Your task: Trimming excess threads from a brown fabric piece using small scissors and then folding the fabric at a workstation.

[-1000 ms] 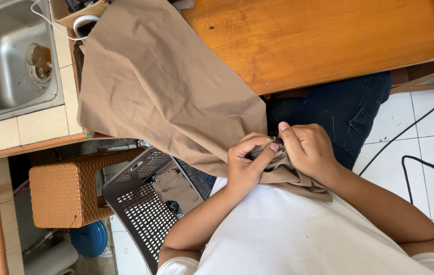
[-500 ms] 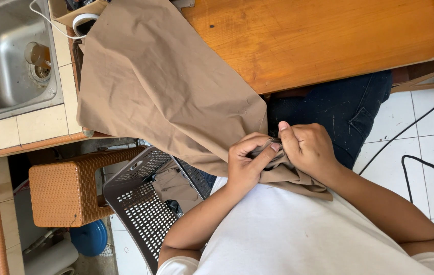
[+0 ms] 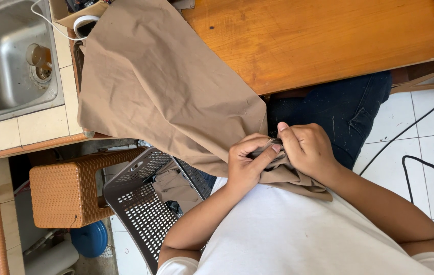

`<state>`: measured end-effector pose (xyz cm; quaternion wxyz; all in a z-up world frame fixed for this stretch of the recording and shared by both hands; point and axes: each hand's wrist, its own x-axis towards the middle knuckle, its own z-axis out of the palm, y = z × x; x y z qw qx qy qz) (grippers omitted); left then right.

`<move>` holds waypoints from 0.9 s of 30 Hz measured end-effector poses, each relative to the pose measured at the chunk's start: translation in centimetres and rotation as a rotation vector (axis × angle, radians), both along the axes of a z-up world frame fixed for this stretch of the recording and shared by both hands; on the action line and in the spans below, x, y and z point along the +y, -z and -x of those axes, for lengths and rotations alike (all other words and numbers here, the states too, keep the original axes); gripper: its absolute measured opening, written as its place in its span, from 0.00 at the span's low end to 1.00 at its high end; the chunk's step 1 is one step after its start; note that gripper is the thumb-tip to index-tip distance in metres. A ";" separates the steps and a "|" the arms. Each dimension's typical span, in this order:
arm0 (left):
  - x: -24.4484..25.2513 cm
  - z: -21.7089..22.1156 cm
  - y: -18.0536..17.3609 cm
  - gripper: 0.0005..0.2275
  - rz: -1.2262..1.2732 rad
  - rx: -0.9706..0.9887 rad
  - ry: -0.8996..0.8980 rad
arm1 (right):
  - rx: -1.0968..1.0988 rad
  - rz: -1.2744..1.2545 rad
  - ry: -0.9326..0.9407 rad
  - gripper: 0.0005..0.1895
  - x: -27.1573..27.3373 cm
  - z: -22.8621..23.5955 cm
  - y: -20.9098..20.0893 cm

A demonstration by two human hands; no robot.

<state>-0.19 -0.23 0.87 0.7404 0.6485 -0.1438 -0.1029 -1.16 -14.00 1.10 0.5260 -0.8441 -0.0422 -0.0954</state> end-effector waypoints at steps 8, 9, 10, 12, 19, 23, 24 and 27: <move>0.0 -0.1 0.0 0.01 -0.002 0.012 0.010 | -0.015 0.030 0.016 0.30 0.0 0.0 0.3; 0.0 -0.1 0.0 0.01 -0.007 0.008 0.013 | -0.014 0.039 0.018 0.30 0.0 0.0 0.4; 0.0 -0.1 0.1 0.01 -0.007 0.008 0.013 | -0.014 0.039 0.018 0.30 0.0 0.1 0.3; 0.1 -0.2 0.3 0.01 -0.003 0.017 0.016 | -0.015 0.037 0.025 0.29 0.0 0.2 0.0; -0.1 -0.3 -0.7 0.02 -0.012 0.009 -0.004 | 0.070 -0.064 0.054 0.31 -0.3 0.0 1.0; 0.0 -0.2 -0.2 0.02 -0.028 0.002 -0.035 | 0.176 -0.258 0.005 0.32 -0.6 0.1 1.2; 0.0 -0.2 -0.3 0.03 -0.032 -0.008 -0.046 | 0.222 -0.311 -0.013 0.33 -0.8 0.2 1.8; -0.1 -0.1 -0.6 0.03 -0.013 -0.025 -0.085 | 0.138 -0.503 -0.081 0.25 -0.9 0.1 1.5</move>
